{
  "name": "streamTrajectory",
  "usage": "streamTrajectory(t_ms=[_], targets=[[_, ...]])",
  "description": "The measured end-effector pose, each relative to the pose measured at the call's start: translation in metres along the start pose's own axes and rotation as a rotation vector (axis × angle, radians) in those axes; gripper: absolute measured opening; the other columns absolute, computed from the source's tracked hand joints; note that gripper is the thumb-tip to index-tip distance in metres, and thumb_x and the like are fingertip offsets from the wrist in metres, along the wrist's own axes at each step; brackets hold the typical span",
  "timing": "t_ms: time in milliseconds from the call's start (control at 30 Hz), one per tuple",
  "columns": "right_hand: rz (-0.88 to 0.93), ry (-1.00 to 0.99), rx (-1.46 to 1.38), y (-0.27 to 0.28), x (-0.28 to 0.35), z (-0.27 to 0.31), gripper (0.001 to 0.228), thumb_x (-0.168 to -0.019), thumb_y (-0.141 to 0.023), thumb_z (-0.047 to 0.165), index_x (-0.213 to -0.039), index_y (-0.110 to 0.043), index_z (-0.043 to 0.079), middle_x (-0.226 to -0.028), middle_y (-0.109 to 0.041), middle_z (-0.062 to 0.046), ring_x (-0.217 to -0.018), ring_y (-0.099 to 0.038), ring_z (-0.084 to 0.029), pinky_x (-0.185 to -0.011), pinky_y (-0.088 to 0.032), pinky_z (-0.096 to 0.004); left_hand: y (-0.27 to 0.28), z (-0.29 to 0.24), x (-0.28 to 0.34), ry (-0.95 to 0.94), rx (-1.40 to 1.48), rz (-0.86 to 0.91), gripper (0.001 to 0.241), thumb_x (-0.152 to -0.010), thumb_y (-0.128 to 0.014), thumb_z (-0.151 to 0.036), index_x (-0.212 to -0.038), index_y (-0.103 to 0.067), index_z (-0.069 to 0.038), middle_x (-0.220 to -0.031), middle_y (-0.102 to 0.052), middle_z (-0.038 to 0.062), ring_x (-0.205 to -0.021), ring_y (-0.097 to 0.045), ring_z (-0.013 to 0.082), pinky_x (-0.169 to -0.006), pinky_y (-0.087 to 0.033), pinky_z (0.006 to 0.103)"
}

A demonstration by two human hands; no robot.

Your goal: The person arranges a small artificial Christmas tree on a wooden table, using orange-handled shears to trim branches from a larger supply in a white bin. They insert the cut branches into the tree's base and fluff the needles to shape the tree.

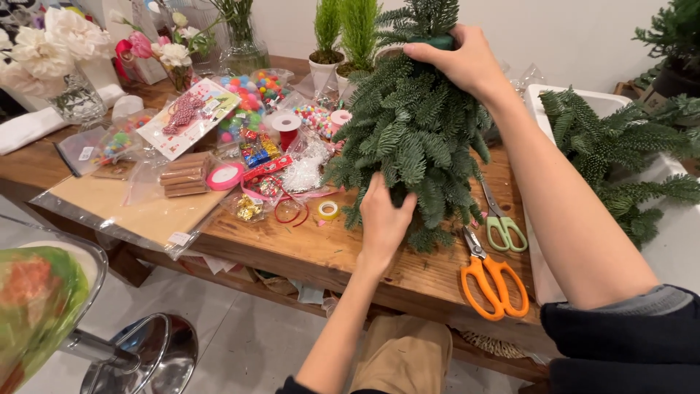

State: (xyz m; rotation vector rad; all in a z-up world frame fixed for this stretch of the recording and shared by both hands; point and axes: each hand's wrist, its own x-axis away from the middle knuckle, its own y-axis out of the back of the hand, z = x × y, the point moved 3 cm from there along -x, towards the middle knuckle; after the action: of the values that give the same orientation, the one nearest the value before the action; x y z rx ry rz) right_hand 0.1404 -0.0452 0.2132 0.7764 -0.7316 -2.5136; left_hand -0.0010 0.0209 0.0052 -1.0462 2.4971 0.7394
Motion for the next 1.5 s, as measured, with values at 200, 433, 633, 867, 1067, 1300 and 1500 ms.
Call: streamTrajectory(t_ms=[200, 433, 633, 867, 1067, 1300, 1500], targets=[[0.013, 0.025, 0.032, 0.0, 0.003, 0.002, 0.053, -0.085, -0.073, 0.06, -0.106, -0.06, 0.013, -0.095, -0.063, 0.002, -0.084, -0.058, -0.01, -0.073, -0.044, -0.028, 0.072, -0.021, 0.051, 0.303, 0.475, -0.066, 0.041, -0.088, -0.065, -0.012, -0.129, -0.059, -0.007, -0.124, -0.066, 0.012, -0.104, -0.067, 0.0202, -0.093, -0.057, 0.0316], [-0.455, 0.51, -0.093, 0.018, 0.077, 0.008, 0.047, -0.102, -0.064, 0.038, -0.132, -0.054, 0.004, -0.13, -0.063, -0.019, -0.122, -0.061, -0.029, -0.099, -0.045, -0.042, 0.092, -0.026, 0.046, 0.151, 0.435, -0.252, 0.019, -0.094, -0.06, -0.015, -0.111, -0.068, -0.01, -0.101, -0.071, 0.004, -0.09, -0.064, 0.0144, -0.082, -0.052, 0.0277], [-0.541, 0.364, -0.204, -0.029, 0.196, -0.07, 0.031, -0.109, -0.05, 0.031, -0.122, -0.058, 0.005, -0.109, -0.06, -0.014, -0.106, -0.06, -0.028, -0.099, -0.046, -0.042, 0.075, -0.029, 0.022, -0.543, 0.021, -0.316, 0.028, -0.095, -0.062, -0.011, -0.122, -0.066, -0.017, -0.124, -0.058, 0.005, -0.114, -0.057, 0.0276, -0.097, -0.042, 0.0407], [-0.396, -0.023, -0.175, -0.051, 0.258, -0.142, 0.018, -0.101, -0.058, 0.017, -0.113, -0.07, 0.01, -0.097, -0.074, -0.013, -0.098, -0.069, -0.029, -0.091, -0.051, -0.044, 0.093, -0.01, 0.016, -0.528, 0.003, -0.276, 0.021, -0.087, -0.062, -0.002, -0.099, -0.073, -0.016, -0.108, -0.067, 0.004, -0.104, -0.065, 0.0246, -0.091, -0.046, 0.0369], [-0.23, -0.117, -0.122, -0.058, 0.26, -0.157, 0.023, -0.097, -0.06, 0.019, -0.115, -0.072, 0.012, -0.098, -0.077, -0.014, -0.099, -0.072, -0.029, -0.09, -0.054, -0.044, 0.111, 0.063, 0.023, -0.012, 0.139, -0.156, 0.019, -0.09, -0.064, -0.01, -0.102, -0.078, -0.014, -0.094, -0.075, 0.01, -0.096, -0.071, 0.0268, -0.085, -0.053, 0.0385], [0.014, -0.221, -0.037, -0.073, 0.25, -0.146, 0.043, -0.099, -0.042, 0.01, -0.136, -0.061, -0.001, -0.13, -0.065, -0.026, -0.124, -0.059, -0.042, -0.105, -0.046, -0.052, 0.03, 0.165, 0.023, 0.383, 0.707, -0.036, 0.037, -0.098, -0.05, -0.004, -0.131, -0.065, -0.004, -0.125, -0.066, 0.02, -0.112, -0.062, 0.0259, -0.093, -0.056, 0.0402], [0.092, -0.21, -0.084, -0.105, 0.212, -0.215, 0.065, -0.082, -0.043, -0.005, -0.145, -0.054, 0.005, -0.146, -0.052, -0.025, -0.136, -0.046, -0.042, -0.115, -0.035, -0.054, 0.0, 0.168, -0.007, 0.351, 1.104, -0.058, 0.052, -0.093, -0.041, 0.011, -0.144, -0.046, 0.009, -0.142, -0.053, 0.023, -0.128, -0.05, 0.0275, -0.111, -0.04, 0.0401]])
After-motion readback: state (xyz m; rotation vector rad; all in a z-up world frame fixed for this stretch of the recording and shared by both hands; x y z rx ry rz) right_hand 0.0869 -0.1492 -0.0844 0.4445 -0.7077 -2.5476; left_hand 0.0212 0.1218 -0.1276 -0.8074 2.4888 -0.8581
